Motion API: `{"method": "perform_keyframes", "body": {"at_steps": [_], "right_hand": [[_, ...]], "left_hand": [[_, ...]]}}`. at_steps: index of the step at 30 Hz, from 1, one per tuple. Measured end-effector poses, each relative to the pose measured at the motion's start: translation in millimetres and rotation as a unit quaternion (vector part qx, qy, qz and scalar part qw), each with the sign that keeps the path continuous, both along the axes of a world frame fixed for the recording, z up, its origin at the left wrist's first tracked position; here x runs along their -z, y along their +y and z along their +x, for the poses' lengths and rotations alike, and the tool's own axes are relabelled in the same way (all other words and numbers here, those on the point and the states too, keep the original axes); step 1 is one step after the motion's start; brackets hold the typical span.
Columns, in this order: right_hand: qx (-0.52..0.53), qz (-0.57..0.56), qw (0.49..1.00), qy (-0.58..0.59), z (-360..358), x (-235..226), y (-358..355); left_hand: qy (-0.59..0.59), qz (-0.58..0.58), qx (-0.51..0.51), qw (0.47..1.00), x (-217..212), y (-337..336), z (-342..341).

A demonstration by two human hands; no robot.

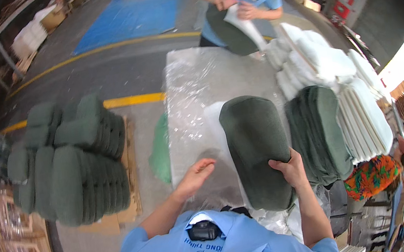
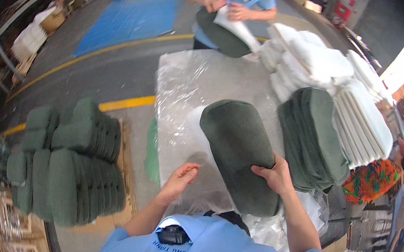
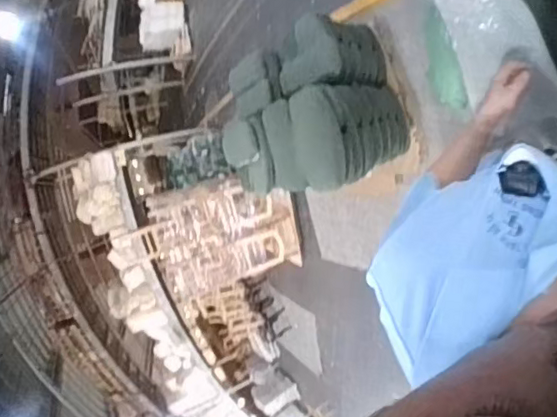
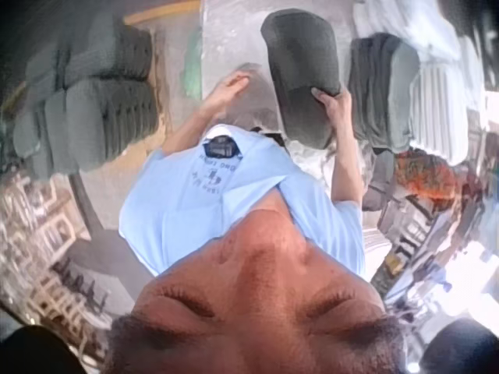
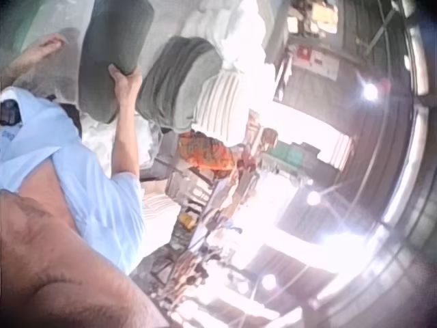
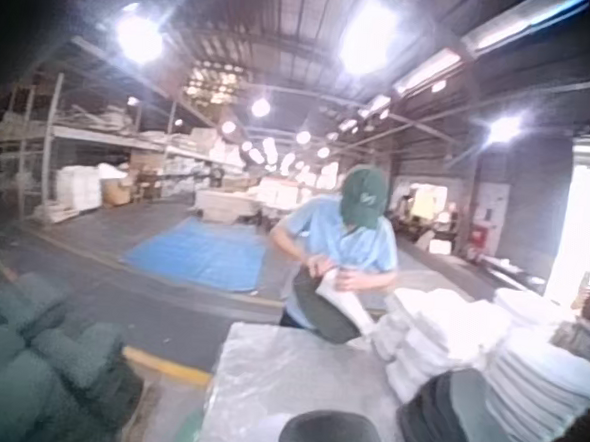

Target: The person inserts white foam inserts into green fabric covers, aligns the edges, and places the finished cushions onto a stack. The person repeats this process for multiple cushions.

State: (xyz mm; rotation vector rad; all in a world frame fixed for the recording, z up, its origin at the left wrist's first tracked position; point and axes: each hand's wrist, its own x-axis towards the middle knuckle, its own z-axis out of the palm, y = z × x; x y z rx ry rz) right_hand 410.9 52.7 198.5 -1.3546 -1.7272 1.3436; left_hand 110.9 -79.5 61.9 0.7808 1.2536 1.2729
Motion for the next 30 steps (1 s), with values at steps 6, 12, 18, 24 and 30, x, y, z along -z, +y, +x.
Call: {"method": "perform_keyframes", "body": {"at_steps": [6,12,18,24,30], "right_hand": [[0.174,-0.044,0.936,0.302,5,-6,-24],[0.201,-0.036,0.906,0.369,3,11,-85],[0.168,-0.313,0.875,0.329,9,47,-160],[0.026,-0.291,0.923,0.249,35,102,-199],[-0.132,-0.242,0.913,-0.3,161,106,-157]], "left_hand": [[0.181,0.167,0.056,0.968,-55,129,58],[0.139,0.044,0.29,0.946,-98,192,108],[0.27,-0.054,0.5,0.821,-10,169,101],[0.349,0.001,0.521,0.779,47,122,102],[0.464,0.109,0.437,0.762,28,119,106]]}}
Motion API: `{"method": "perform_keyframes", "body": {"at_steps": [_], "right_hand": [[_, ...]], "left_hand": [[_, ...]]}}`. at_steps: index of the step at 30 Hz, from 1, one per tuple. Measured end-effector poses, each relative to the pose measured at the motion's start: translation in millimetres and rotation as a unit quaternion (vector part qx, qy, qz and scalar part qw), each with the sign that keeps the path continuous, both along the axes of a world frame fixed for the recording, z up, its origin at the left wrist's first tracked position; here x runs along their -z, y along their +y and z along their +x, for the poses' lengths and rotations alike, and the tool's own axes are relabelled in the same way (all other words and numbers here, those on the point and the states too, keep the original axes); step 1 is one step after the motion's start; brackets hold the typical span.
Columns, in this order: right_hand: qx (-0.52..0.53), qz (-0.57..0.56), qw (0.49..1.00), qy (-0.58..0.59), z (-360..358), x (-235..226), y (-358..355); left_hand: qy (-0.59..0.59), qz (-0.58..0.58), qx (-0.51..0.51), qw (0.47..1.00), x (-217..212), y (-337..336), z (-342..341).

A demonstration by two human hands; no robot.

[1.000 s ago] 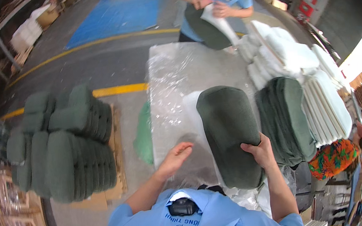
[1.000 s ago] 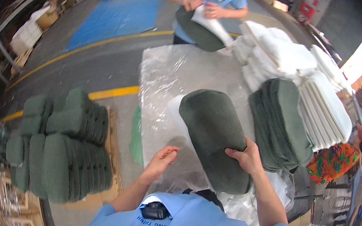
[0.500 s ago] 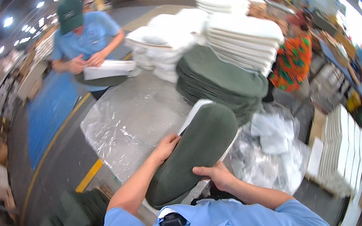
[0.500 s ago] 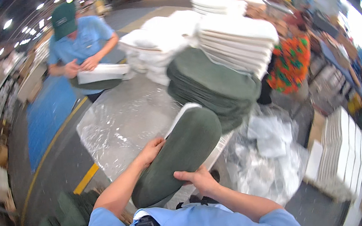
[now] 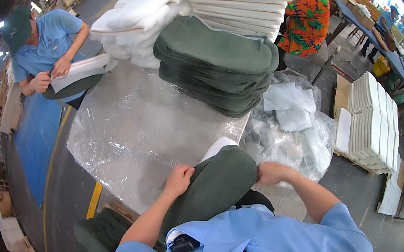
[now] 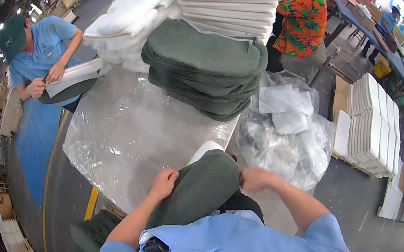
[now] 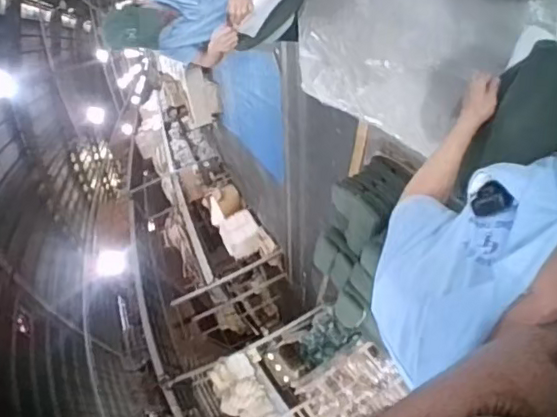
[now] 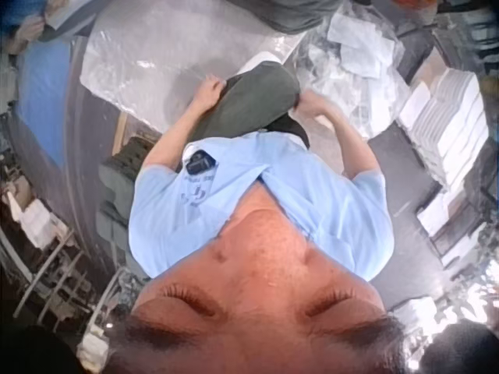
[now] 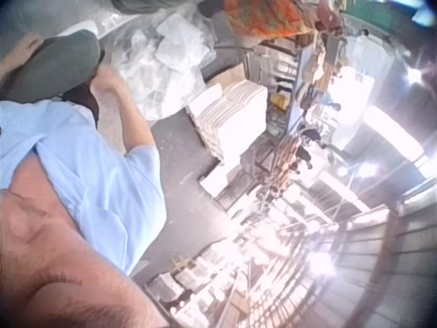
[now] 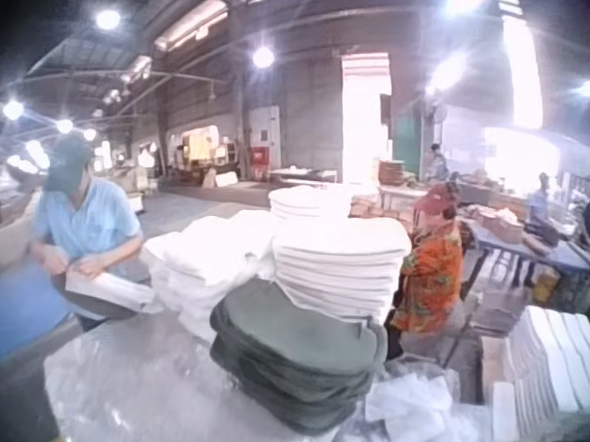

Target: The person inserts white foam inserts into green fabric covers, aligns the edges, and places the finished cushions onto a stack. The person repeats this process for multiple cushions.

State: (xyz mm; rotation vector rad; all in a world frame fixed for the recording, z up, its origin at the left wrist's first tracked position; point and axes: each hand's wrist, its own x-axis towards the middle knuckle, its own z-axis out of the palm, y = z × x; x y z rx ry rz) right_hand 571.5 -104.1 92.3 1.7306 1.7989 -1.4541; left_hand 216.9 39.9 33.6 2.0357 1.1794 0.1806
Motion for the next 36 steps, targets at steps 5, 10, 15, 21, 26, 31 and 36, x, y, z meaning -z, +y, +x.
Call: {"method": "perform_keyframes", "body": {"at_steps": [5,10,15,21,26,31,36], "right_hand": [[0.345,0.181,0.901,0.189,14,9,70],[0.255,0.18,0.927,0.208,-15,8,103],[0.215,0.161,0.932,0.244,-8,6,111],[0.134,0.231,0.928,0.26,-5,-9,113],[0.049,0.315,0.92,0.228,-8,-24,119],[0.244,0.032,0.924,0.294,0,2,143],[0.098,-0.117,0.965,0.213,-7,-1,203]], "left_hand": [[0.003,-0.337,-0.053,0.94,-15,28,29],[0.001,-0.462,0.017,0.887,-4,62,69],[-0.022,-0.376,0.049,0.925,-20,65,96],[-0.026,0.023,-0.043,0.998,-35,17,108],[-0.088,0.09,-0.053,0.991,-31,16,107],[-0.155,0.169,-0.004,0.973,-25,23,100],[-0.18,0.203,0.031,0.962,-26,28,98]]}}
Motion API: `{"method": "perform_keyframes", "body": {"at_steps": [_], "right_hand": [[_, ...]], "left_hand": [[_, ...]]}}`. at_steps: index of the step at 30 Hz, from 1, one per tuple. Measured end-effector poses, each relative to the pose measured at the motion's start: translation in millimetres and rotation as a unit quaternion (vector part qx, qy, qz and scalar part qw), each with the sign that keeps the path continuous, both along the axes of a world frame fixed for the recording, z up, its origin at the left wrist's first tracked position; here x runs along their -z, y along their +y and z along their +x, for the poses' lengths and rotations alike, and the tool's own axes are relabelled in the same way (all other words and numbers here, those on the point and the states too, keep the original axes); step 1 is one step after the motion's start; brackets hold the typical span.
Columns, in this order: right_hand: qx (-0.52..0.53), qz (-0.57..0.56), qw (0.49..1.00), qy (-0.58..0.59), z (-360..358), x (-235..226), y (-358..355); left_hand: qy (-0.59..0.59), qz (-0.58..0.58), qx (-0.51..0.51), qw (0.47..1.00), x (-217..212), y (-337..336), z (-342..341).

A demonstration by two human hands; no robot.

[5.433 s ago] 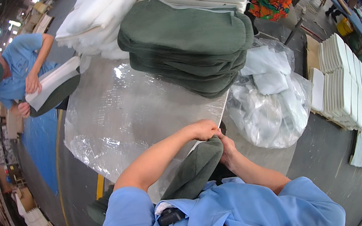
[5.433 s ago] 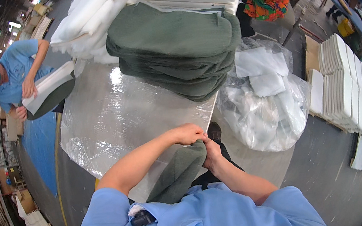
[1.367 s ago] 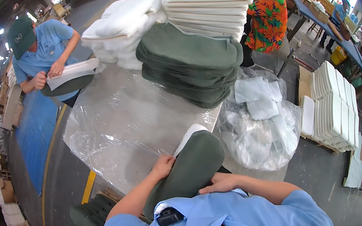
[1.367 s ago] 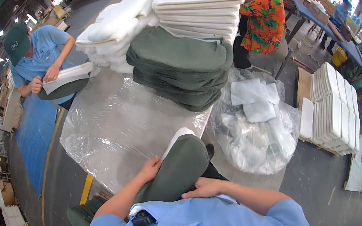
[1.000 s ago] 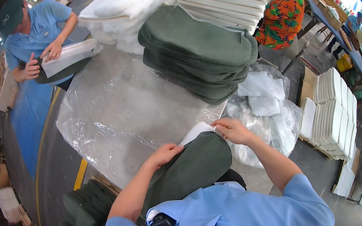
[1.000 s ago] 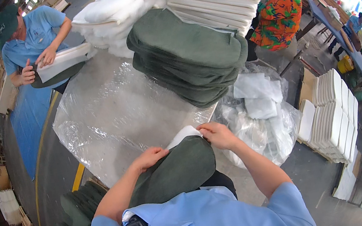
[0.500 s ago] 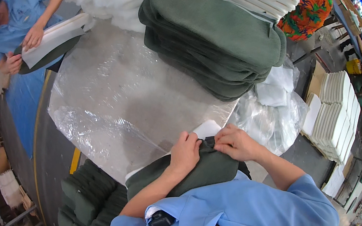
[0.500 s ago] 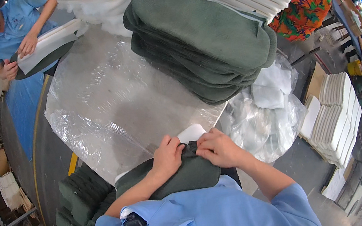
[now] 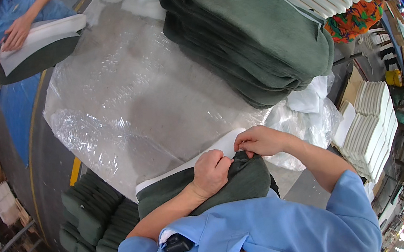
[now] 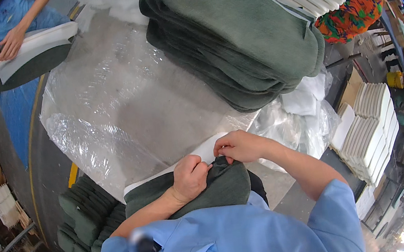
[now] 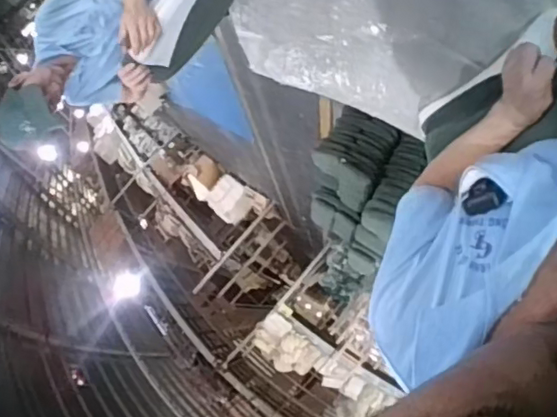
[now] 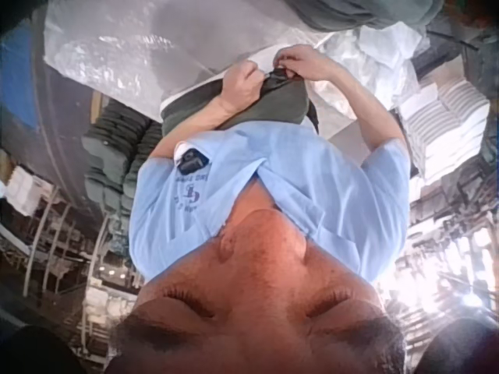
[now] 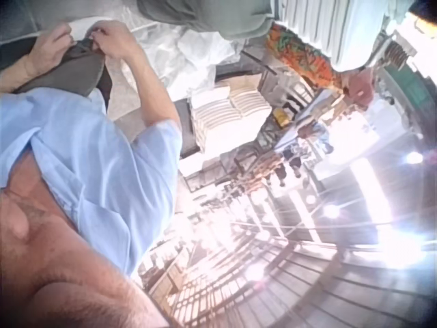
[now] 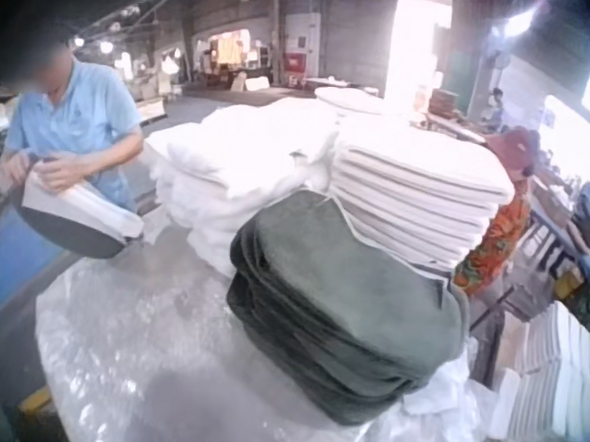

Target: The person inserts white foam inserts into green fabric covers, aligns the edges, and places the finished cushions onto a stack. The person repeats this process for multiple cushions.

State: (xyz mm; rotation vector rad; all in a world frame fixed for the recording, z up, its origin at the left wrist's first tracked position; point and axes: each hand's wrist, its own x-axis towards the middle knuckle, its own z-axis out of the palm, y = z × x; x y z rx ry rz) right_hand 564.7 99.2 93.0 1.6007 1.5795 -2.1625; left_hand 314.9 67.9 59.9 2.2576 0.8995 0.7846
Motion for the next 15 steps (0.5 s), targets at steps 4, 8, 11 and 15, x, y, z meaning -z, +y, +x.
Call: {"method": "perform_keyframes", "body": {"at_steps": [4,8,11,15], "right_hand": [[-0.116,0.098,0.987,-0.056,-9,-2,15],[-0.136,0.09,0.982,-0.092,-13,-9,17],[-0.108,0.063,0.988,-0.088,-16,-13,13],[-0.055,0.001,0.993,-0.107,-29,-11,5]], "left_hand": [[-0.011,0.005,0.0,1.0,0,-3,-5],[-0.029,0.004,-0.002,1.0,1,-8,-8],[-0.035,0.007,-0.003,0.999,0,-9,-9],[-0.035,0.017,0.004,0.999,-2,-8,-8]]}}
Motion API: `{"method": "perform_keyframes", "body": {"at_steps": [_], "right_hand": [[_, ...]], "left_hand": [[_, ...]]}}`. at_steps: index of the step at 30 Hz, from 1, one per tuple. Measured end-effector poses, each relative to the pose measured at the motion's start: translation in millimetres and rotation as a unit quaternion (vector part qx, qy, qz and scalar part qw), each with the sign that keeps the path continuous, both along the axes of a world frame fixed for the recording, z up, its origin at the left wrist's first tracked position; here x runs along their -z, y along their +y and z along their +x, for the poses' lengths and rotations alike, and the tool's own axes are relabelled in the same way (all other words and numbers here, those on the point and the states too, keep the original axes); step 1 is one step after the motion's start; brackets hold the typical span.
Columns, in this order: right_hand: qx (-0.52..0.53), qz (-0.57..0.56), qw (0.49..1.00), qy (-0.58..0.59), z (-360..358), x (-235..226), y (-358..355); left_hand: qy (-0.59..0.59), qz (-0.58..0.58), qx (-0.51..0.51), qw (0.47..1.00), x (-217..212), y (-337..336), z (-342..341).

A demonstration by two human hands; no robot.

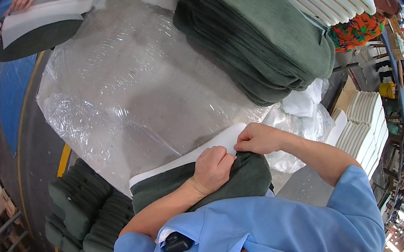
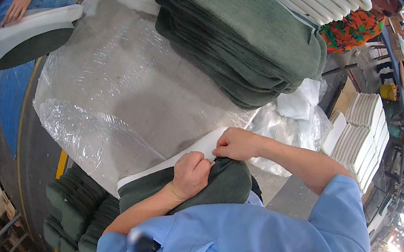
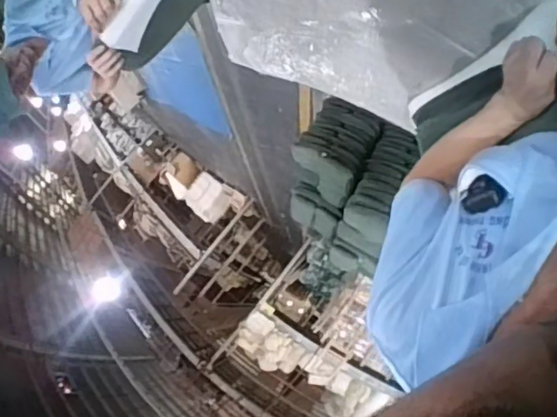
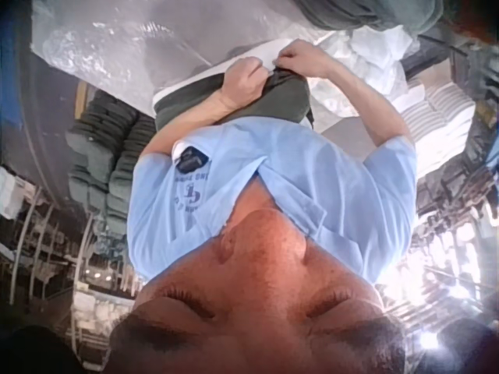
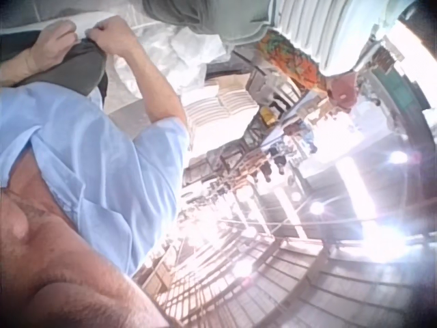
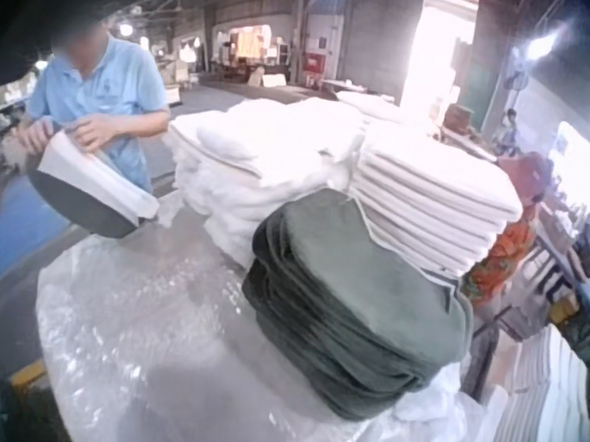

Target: The person inserts white foam inserts into green fabric covers, aligns the edges, and places the finished cushions onto a stack. The person repeats this process for multiple cushions.

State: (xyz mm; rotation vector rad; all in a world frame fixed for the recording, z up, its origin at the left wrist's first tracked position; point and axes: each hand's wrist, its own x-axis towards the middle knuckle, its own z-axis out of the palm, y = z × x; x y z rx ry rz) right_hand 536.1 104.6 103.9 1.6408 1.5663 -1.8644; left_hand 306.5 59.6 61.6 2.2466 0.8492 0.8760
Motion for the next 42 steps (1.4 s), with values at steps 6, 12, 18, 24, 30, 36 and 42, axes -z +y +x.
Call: {"method": "perform_keyframes", "body": {"at_steps": [6,12,18,24,30,36,42], "right_hand": [[0.115,0.018,0.993,0.026,-8,12,-15],[0.225,0.05,0.973,0.034,-4,30,-26],[0.158,0.032,0.987,0.011,-11,26,1],[0.091,0.126,0.988,-0.015,-13,20,-9],[0.363,0.146,0.904,0.174,22,48,-20],[0.645,0.037,0.71,0.279,13,113,-143],[0.739,0.018,0.559,0.374,-44,122,-178]], "left_hand": [[0.022,-0.079,-0.007,0.997,1,2,-1],[0.224,-0.358,0.082,0.903,22,47,-41],[0.196,-0.426,0.118,0.876,51,47,-44],[0.137,-0.616,0.066,0.773,28,43,-39],[0.067,-0.685,0.023,0.725,42,44,-44],[0.036,-0.696,0.015,0.717,46,46,-49],[0.053,-0.699,0.01,0.713,42,22,-29]]}}
